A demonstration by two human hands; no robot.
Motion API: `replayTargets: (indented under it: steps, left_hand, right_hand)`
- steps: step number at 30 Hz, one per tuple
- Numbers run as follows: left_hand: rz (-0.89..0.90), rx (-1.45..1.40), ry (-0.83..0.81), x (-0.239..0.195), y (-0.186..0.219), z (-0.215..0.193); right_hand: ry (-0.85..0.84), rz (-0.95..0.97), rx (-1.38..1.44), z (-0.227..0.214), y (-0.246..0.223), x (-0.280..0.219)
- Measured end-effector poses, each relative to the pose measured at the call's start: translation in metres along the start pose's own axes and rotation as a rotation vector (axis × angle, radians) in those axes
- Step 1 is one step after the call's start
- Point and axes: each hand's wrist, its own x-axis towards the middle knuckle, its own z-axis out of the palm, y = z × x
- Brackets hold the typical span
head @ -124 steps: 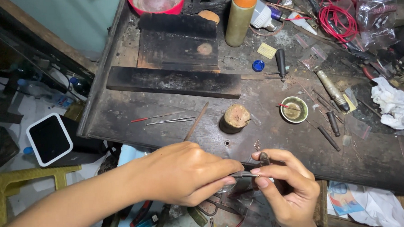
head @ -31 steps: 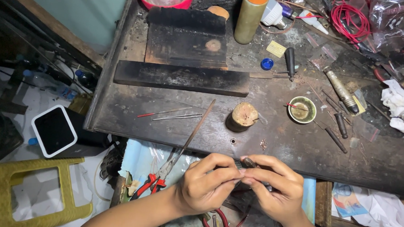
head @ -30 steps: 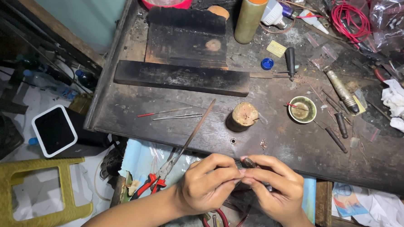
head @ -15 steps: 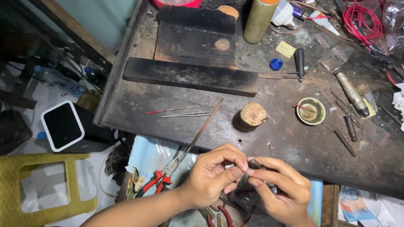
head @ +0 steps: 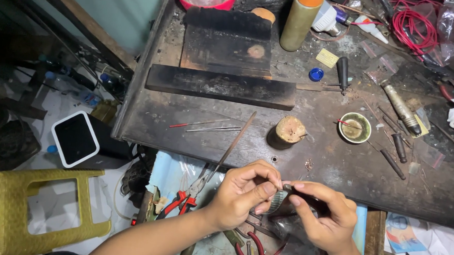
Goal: The person is filing and shaping a small metal ring at a jewelry workbench, using a needle file and pliers to refine the piece.
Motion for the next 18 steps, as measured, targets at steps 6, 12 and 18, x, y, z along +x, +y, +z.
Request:
replayTargets:
  steps: [6, 12, 18]
  left_hand:
    - [0.012, 0.015, 0.001, 0.001, -0.002, -0.003]
    - [0.023, 0.058, 0.042, 0.004, -0.007, -0.010]
    - [0.039, 0.282, 0.104, 0.011, -0.003, -0.009]
  right_hand:
    - [-0.180, -0.083, 0.073, -0.008, 0.004, 0.011]
    - [-0.930, 0.018, 0.237, -0.016, -0.002, 0.034]
    - [-1.587, 0.457, -0.068, -0.001, -0.003, 0.026]
